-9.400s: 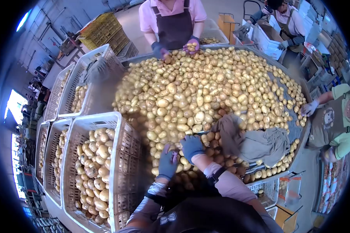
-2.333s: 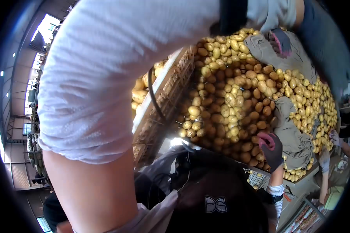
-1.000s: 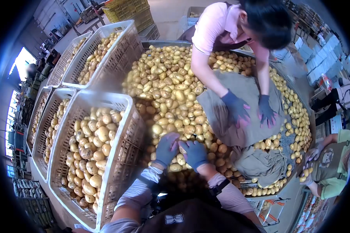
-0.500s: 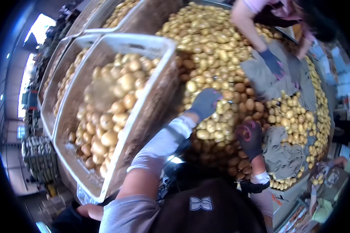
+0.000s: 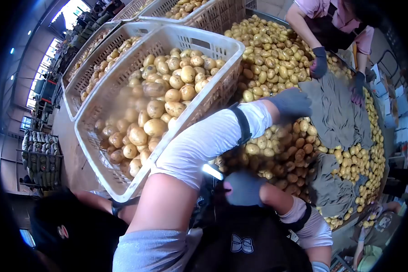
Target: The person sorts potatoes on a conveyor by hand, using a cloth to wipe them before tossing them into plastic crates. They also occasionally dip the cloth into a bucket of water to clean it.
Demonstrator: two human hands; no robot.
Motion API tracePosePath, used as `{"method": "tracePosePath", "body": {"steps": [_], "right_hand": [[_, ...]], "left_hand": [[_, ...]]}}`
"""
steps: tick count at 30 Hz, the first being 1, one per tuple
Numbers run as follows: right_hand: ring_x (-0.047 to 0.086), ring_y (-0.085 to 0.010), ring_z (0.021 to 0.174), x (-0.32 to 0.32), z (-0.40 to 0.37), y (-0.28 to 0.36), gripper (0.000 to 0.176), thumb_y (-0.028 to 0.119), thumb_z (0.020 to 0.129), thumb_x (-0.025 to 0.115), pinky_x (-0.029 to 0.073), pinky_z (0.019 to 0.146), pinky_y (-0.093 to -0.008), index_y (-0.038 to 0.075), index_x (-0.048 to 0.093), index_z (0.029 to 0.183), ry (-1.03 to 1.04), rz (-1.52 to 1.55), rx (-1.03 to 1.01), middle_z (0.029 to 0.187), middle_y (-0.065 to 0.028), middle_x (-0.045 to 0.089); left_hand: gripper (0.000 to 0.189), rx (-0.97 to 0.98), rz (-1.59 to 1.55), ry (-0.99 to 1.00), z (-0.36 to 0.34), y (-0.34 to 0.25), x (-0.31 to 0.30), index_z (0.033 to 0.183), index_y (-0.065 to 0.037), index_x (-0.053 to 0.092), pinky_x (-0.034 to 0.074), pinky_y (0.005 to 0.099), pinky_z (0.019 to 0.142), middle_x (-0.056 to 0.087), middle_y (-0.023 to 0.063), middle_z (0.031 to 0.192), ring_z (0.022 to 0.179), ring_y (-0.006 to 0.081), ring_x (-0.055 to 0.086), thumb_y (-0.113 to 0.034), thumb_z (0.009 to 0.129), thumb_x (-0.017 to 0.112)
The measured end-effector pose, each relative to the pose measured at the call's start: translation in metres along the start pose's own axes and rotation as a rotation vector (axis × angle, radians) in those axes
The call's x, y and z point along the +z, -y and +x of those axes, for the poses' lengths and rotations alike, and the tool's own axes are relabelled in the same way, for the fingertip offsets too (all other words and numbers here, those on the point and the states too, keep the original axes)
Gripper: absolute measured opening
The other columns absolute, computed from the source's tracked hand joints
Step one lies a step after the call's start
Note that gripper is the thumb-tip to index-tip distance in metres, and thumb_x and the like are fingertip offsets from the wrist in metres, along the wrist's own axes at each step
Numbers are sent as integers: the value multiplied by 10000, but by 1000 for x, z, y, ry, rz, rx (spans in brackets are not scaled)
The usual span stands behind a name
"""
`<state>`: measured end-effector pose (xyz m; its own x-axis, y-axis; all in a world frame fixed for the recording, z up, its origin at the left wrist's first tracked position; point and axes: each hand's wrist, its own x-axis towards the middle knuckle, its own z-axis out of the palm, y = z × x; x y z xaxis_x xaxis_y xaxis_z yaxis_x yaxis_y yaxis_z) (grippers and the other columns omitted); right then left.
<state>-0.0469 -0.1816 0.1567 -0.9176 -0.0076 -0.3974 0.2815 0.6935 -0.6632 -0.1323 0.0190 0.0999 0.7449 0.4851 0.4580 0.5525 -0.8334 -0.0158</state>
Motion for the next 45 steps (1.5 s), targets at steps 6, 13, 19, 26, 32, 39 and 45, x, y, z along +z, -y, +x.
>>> {"method": "tracePosePath", "body": {"steps": [6, 13, 19, 26, 32, 39, 45], "right_hand": [[713, -405, 928, 98, 61, -59, 246, 196, 935, 634, 571, 843, -465, 14, 736, 1064, -380, 380, -189, 1037, -249, 737], [699, -387, 945, 122, 32, -97, 211, 174, 938, 637, 560, 855, -456, 27, 729, 1058, -551, 443, -63, 1035, -223, 726], [688, -372, 960, 140, -11, -131, 182, 155, 941, 639, 551, 866, -447, 37, 722, 1052, -628, 455, 86, 1034, -200, 716], [674, -355, 977, 146, -85, -170, 149, 133, 944, 642, 540, 878, -437, 50, 715, 1045, -813, 351, 350, 1032, -174, 705], [663, -339, 992, 139, -88, -216, 124, 114, 947, 645, 531, 888, -429, 61, 709, 1040, -1030, -25, 591, 1030, -151, 696], [673, -358, 1076, 139, -103, -213, 253, 52, 923, 683, 531, 970, -447, 72, 722, 1173, -1488, 116, 461, 1129, -139, 711], [685, -347, 963, 97, -64, -216, 257, 151, 931, 707, 550, 853, -471, 112, 721, 1184, -1393, -62, 422, 1086, -122, 716]], "left_hand": [[189, -36, 24, -2, 64, -19, -36, 1033, -191, 734, 546, 442, 802, 680, 42, 1024, 1048, 293, 646, -169, 858, 665], [246, -181, -346, -353, 80, -96, 34, 1018, -181, 753, 536, 477, 802, 693, 76, 961, 965, 338, 662, -125, 790, 679], [143, -251, -504, -290, 80, -140, 49, 820, -182, 738, 521, 482, 758, 682, 85, 889, 924, 341, 671, -119, 703, 685], [147, -241, -425, -298, 57, -153, 30, 905, -174, 671, 502, 456, 773, 634, 83, 939, 1002, 316, 643, -207, 762, 688], [395, -518, -548, -508, -27, -131, 14, 1259, -115, 697, 538, 495, 889, 697, 145, 1189, 1076, 391, 663, -215, 876, 701], [310, -1060, -508, -263, -121, -127, 31, 1258, -113, 682, 507, 483, 957, 666, 182, 1165, 1106, 404, 616, -197, 973, 597], [266, -1118, -461, -233, -125, -102, 52, 1205, -100, 696, 516, 479, 926, 671, 161, 1106, 1055, 394, 628, -197, 963, 646]]}}
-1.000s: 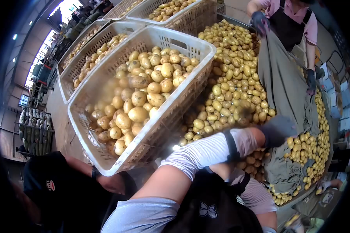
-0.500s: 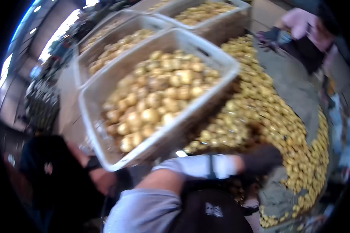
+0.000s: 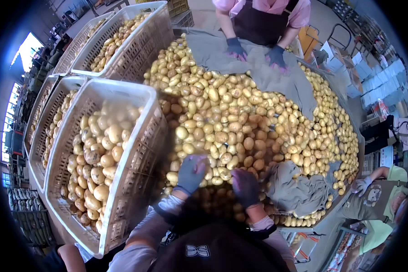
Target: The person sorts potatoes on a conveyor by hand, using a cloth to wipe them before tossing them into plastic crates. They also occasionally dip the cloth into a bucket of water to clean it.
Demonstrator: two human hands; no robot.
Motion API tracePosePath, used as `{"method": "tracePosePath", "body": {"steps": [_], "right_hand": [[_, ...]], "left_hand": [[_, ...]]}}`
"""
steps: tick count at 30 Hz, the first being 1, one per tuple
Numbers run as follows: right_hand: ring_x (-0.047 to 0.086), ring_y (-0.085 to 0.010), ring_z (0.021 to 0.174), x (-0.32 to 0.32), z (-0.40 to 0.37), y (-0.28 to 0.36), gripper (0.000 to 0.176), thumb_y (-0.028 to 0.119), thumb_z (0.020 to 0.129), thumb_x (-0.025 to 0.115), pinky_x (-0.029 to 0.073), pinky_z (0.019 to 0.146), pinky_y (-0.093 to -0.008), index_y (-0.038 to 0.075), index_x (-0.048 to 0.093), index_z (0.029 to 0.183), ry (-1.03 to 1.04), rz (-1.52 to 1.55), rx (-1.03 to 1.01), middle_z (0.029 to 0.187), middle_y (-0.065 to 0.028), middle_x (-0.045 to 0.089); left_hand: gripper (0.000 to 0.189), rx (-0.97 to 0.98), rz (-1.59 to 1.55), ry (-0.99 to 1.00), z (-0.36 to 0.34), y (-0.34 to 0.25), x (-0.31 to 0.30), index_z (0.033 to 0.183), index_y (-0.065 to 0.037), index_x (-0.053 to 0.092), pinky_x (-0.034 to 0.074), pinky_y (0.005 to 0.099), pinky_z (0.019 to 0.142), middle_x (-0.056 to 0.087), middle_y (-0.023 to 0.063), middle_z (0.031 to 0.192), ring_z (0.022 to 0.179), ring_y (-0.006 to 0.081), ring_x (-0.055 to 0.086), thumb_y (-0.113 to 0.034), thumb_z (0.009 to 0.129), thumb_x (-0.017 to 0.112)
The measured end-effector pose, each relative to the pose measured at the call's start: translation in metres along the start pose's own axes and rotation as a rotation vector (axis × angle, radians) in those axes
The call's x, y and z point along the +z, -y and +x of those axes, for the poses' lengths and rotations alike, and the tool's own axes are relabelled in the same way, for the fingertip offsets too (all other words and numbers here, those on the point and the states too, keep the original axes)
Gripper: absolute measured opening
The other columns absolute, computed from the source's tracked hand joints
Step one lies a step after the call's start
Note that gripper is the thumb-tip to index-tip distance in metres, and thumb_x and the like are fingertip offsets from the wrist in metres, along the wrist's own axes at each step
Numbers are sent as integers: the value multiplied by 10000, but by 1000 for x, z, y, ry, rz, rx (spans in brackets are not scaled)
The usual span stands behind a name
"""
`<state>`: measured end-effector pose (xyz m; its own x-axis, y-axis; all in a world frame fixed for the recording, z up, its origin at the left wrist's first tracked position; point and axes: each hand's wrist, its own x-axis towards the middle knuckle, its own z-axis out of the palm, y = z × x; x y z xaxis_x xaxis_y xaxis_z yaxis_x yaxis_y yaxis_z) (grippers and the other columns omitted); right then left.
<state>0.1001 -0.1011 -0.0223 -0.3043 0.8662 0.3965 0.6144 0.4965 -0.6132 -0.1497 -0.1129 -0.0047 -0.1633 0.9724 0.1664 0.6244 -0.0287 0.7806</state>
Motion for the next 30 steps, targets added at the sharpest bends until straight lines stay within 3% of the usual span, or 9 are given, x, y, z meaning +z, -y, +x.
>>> {"method": "tracePosePath", "body": {"steps": [2, 7, 9, 13, 17, 19, 21, 24, 30], "right_hand": [[685, -342, 902, 9, 23, 15, 238, 274, 948, 706, 549, 784, -491, 122, 737, 1129, 233, -73, -58, 1003, -130, 712], [690, -354, 906, 32, 14, -2, 300, 395, 958, 690, 549, 772, -498, 117, 756, 1048, 461, -40, 96, 977, -147, 712], [693, -373, 933, 31, 3, -16, 296, 397, 966, 681, 549, 789, -491, 131, 757, 1070, 484, 86, 50, 1000, -147, 724], [710, -376, 931, 13, 9, -23, 274, 332, 962, 697, 555, 802, -479, 92, 773, 1071, 393, 163, 154, 1009, -153, 752], [682, -384, 940, -12, 75, -15, 205, 252, 938, 694, 551, 806, -478, 118, 746, 1083, 85, 136, 263, 999, -140, 732], [671, -381, 968, 3, 113, -35, 213, 205, 921, 703, 544, 827, -486, 105, 724, 1107, -80, 12, 115, 1062, -136, 722], [670, -369, 1092, 10, 161, -42, 314, 202, 920, 738, 554, 942, -450, 88, 713, 1211, -59, -85, 30, 1231, -135, 697], [656, -366, 1127, 39, 217, -53, 349, 209, 899, 747, 546, 951, -466, 90, 683, 1220, 95, -223, 60, 1276, -143, 665], [685, -358, 1042, 35, 231, -48, 313, 307, 863, 738, 558, 867, -481, 109, 688, 1100, 406, -414, 180, 1132, -142, 709]], "left_hand": [[267, 56, -29, -16, 16, -3, 7, 1212, -110, 705, 529, 453, 907, 682, 136, 1102, 1044, 363, 645, -226, 973, 685], [342, 143, 30, 68, 75, -11, 23, 1301, -130, 681, 536, 449, 934, 688, 123, 1166, 1085, 346, 654, -220, 972, 686], [426, 366, 181, 93, 99, -6, 43, 1382, -141, 628, 543, 455, 936, 658, 128, 1269, 1115, 340, 654, -187, 959, 662], [419, 169, 365, 336, 97, -6, 59, 1358, -147, 619, 547, 497, 910, 623, 129, 1262, 1118, 363, 648, -166, 940, 640], [506, 60, 328, 450, 60, -10, 37, 1411, -177, 596, 573, 452, 819, 608, 126, 1228, 908, 346, 681, -269, 932, 726], [518, 45, 214, 418, 35, 8, 34, 1420, -168, 594, 568, 430, 808, 614, 120, 1212, 881, 316, 668, -295, 938, 736], [534, 37, 99, 372, 36, 10, 31, 1428, -158, 592, 564, 408, 796, 621, 114, 1196, 855, 286, 655, -321, 944, 746], [563, -98, -10, 416, 38, -7, 22, 1480, -168, 576, 550, 410, 803, 633, 142, 1206, 836, 274, 639, -314, 959, 730], [697, -100, -82, 447, 37, 2, 13, 1580, -193, 477, 553, 385, 835, 610, 144, 1308, 900, 269, 641, -279, 948, 758]]}}
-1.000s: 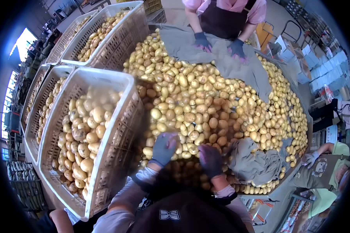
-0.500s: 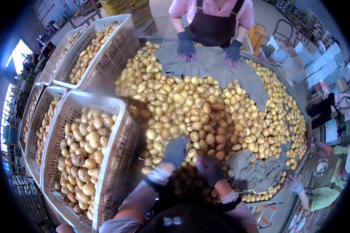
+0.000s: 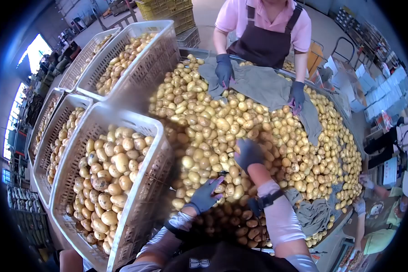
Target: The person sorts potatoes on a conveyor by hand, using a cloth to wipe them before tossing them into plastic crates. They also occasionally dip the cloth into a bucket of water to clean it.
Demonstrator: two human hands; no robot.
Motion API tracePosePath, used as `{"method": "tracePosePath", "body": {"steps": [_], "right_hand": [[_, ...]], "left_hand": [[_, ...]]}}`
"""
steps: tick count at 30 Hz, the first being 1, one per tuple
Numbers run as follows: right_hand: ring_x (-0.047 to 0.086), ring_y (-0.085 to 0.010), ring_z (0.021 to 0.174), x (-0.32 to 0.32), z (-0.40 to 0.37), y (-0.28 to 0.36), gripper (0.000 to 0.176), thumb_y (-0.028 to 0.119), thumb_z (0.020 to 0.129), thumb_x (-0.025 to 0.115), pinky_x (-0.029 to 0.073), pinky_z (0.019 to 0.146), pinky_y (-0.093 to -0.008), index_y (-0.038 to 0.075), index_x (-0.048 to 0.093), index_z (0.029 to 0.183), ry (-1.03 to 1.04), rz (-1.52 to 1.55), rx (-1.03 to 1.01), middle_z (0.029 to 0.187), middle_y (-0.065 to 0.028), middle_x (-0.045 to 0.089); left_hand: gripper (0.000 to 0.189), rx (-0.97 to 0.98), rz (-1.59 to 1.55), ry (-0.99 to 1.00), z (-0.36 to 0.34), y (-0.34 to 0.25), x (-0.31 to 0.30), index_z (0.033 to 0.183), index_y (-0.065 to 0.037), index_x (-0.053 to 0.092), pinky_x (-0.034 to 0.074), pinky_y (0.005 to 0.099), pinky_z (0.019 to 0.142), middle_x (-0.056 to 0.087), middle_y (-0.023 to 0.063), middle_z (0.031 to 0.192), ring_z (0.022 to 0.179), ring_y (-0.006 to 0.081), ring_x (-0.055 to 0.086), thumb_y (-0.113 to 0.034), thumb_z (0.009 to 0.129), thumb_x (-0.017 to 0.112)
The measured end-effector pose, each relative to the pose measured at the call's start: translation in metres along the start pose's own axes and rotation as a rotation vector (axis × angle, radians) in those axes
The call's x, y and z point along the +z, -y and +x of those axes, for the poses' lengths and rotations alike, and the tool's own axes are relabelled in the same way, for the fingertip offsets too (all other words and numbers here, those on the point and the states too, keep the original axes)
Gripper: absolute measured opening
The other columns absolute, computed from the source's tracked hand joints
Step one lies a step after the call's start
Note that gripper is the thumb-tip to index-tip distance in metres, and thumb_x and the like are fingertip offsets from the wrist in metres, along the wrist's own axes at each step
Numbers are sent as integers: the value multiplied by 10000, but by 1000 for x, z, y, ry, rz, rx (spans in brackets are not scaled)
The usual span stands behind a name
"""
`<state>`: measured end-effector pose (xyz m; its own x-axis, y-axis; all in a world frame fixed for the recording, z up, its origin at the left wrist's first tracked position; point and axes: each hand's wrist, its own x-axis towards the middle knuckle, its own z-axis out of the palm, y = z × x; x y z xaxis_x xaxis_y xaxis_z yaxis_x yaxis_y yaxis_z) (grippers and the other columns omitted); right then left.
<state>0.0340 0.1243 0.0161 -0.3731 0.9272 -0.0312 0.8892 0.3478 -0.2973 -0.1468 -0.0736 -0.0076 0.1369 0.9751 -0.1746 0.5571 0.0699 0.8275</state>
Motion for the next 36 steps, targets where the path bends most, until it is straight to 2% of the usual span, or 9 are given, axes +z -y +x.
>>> {"method": "tracePosePath", "body": {"steps": [5, 10, 12, 14, 19, 22, 27, 32, 36], "right_hand": [[708, -359, 998, -22, -22, -6, 326, 375, 840, 722, 577, 861, -484, 135, 714, 1061, 494, 28, 188, 1018, -159, 739], [670, -373, 1138, 14, -8, 9, 510, 329, 865, 679, 549, 976, -499, 145, 638, 1339, 79, 206, -67, 1239, -194, 680], [648, -383, 1215, 44, 2, 26, 664, 262, 857, 696, 537, 1027, -491, 181, 548, 1500, 126, 57, -72, 1376, -212, 614], [599, -398, 1292, 79, 12, 9, 698, 227, 863, 706, 497, 1088, -495, 186, 500, 1528, 93, 139, -141, 1448, -201, 583], [591, -411, 1285, 114, 11, -25, 622, 295, 916, 702, 499, 1073, -467, 146, 514, 1490, -88, 206, -258, 1363, -218, 617], [512, -389, 1417, 85, 1, -35, 684, 326, 912, 730, 432, 1170, -447, 159, 480, 1526, 469, 183, -75, 1485, -174, 576], [625, -484, 1099, 62, -57, -18, 634, 351, 892, 748, 516, 971, -529, 40, 558, 1411, -10, 329, -194, 1187, -282, 649], [624, -359, 1030, 38, -143, 52, 551, 134, 801, 778, 512, 915, -500, 0, 587, 1301, -581, 300, -500, 1065, -153, 646], [692, -333, 1034, 68, -216, 88, 282, 78, 904, 728, 542, 917, -434, 63, 750, 1185, 552, 824, -629, 1179, -178, 725]], "left_hand": [[663, 77, -325, -137, -5, 27, 2, 1566, -187, 504, 535, 321, 974, 567, 144, 1436, 1160, 250, 643, -223, 956, 762], [532, 17, -88, -51, -6, 23, 3, 1519, -166, 544, 555, 366, 849, 586, 139, 1386, 903, 226, 636, -232, 1007, 672], [539, 44, 66, 9, 0, 45, 13, 1541, -174, 523, 496, 441, 1101, 538, 173, 1523, 1296, 357, 607, -288, 1022, 611], [520, 240, 217, -85, 19, 65, 12, 1485, -110, 566, 465, 475, 1130, 601, 189, 1423, 1323, 405, 580, -228, 987, 657], [386, 310, 358, -69, 73, -19, -65, 1291, -163, 705, 568, 474, 910, 710, 136, 1237, 1083, 381, 699, -191, 909, 656], [323, 428, 132, -207, 82, -38, -75, 1210, -151, 741, 583, 453, 863, 723, 120, 1142, 1026, 369, 707, -218, 896, 705], [294, 576, 405, -147, 82, -38, -63, 1183, -161, 748, 585, 457, 823, 704, 107, 1076, 948, 344, 714, -231, 903, 691], [270, 680, 546, -157, 75, -33, -54, 1133, -165, 760, 586, 456, 795, 692, 101, 1063, 918, 347, 709, -177, 885, 654], [274, 678, 536, -80, 75, -49, -51, 1114, -179, 770, 592, 462, 814, 738, 119, 1033, 930, 373, 729, -138, 874, 645]]}}
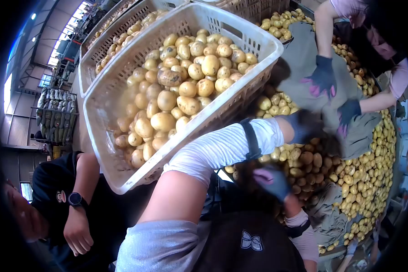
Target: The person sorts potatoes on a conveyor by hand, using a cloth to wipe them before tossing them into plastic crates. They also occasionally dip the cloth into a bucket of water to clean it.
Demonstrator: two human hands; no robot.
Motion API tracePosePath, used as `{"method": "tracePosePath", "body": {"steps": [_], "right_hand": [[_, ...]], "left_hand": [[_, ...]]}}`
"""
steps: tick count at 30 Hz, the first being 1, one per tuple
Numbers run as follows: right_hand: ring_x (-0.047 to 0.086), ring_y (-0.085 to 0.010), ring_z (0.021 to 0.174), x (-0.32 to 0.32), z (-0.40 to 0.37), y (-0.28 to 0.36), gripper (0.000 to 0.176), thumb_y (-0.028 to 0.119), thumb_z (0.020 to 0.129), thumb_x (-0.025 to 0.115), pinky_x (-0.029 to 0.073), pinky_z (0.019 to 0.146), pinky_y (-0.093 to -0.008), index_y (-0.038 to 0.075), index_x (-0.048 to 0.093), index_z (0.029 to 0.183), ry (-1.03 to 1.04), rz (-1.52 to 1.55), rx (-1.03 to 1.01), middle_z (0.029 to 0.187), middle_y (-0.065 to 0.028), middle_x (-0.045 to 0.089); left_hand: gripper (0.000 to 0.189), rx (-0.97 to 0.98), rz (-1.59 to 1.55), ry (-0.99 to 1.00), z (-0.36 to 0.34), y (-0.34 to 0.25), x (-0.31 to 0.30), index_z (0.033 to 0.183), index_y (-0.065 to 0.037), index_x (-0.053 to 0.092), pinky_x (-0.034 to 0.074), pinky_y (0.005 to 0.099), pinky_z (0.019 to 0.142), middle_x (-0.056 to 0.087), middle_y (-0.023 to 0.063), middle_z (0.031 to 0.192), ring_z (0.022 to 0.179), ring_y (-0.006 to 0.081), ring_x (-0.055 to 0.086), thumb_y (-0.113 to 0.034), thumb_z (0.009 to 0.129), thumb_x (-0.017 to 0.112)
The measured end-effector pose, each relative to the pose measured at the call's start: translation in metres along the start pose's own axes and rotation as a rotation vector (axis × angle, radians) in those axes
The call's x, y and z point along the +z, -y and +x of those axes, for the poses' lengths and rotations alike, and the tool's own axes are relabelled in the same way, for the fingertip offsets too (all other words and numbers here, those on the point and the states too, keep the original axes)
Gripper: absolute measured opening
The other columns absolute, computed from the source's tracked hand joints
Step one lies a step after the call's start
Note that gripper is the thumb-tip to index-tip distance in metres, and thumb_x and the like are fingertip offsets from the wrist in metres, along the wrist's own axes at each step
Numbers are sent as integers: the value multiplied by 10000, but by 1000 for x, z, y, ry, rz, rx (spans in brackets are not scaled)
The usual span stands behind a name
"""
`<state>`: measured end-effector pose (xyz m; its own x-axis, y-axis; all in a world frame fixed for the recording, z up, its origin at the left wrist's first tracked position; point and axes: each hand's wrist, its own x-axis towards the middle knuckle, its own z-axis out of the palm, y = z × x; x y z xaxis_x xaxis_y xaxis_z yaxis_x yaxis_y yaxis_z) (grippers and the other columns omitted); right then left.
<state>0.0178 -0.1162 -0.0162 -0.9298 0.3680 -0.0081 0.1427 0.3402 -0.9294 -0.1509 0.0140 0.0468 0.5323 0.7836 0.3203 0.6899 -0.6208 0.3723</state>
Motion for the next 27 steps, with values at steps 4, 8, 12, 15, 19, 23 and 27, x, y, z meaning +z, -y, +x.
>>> {"method": "tracePosePath", "body": {"steps": [4, 8, 12, 15, 19, 23, 27], "right_hand": [[691, -344, 1157, 66, 3, -37, 457, 21, 881, 713, 537, 1040, -391, 24, 679, 1337, 279, -32, -111, 1285, -211, 702], [674, -330, 1184, 92, 32, -28, 445, 39, 908, 687, 521, 1058, -388, 17, 667, 1352, 395, 71, -146, 1310, -200, 689], [657, -316, 1210, 110, 47, -20, 435, 57, 934, 660, 505, 1076, -386, 11, 655, 1366, 406, 161, -132, 1335, -189, 676], [645, -306, 1230, 112, 48, -20, 428, 71, 954, 640, 493, 1089, -384, 6, 645, 1378, 385, 209, -103, 1353, -181, 666], [628, -291, 1256, 100, 30, -27, 422, 89, 981, 613, 478, 1107, -381, 0, 633, 1393, 347, 272, -27, 1378, -170, 653], [611, -277, 1283, 76, -10, -43, 417, 107, 1008, 587, 462, 1125, -379, -6, 621, 1407, 294, 371, 128, 1403, -159, 640], [594, -263, 1309, 56, -55, -63, 415, 125, 1034, 560, 446, 1143, -376, -13, 608, 1422, 206, 485, 272, 1427, -148, 627]], "left_hand": [[189, -50, -32, 100, 22, -21, -5, 1029, -163, 766, 588, 472, 757, 743, 123, 927, 875, 371, 739, -181, 887, 642], [142, 19, 1, 80, 31, -34, 2, 933, -134, 741, 583, 484, 676, 712, 116, 755, 743, 376, 733, -224, 877, 647], [93, 123, 26, -46, 28, -45, 0, 861, -143, 728, 580, 473, 636, 701, 98, 736, 720, 361, 727, -202, 842, 658], [77, 222, 30, -64, 31, -51, -11, 831, -153, 728, 578, 468, 633, 705, 77, 746, 750, 347, 731, -193, 828, 663], [71, 139, 8, 1, 37, -55, -13, 800, -166, 729, 574, 466, 630, 714, 69, 766, 768, 333, 734, -198, 820, 669], [85, 176, -49, -82, 43, -56, 7, 766, -163, 731, 570, 466, 627, 694, 97, 724, 698, 337, 718, -209, 812, 677], [64, 225, 56, -4, 47, -77, 19, 805, -195, 741, 581, 444, 664, 723, 30, 896, 856, 291, 743, -198, 813, 677]]}}
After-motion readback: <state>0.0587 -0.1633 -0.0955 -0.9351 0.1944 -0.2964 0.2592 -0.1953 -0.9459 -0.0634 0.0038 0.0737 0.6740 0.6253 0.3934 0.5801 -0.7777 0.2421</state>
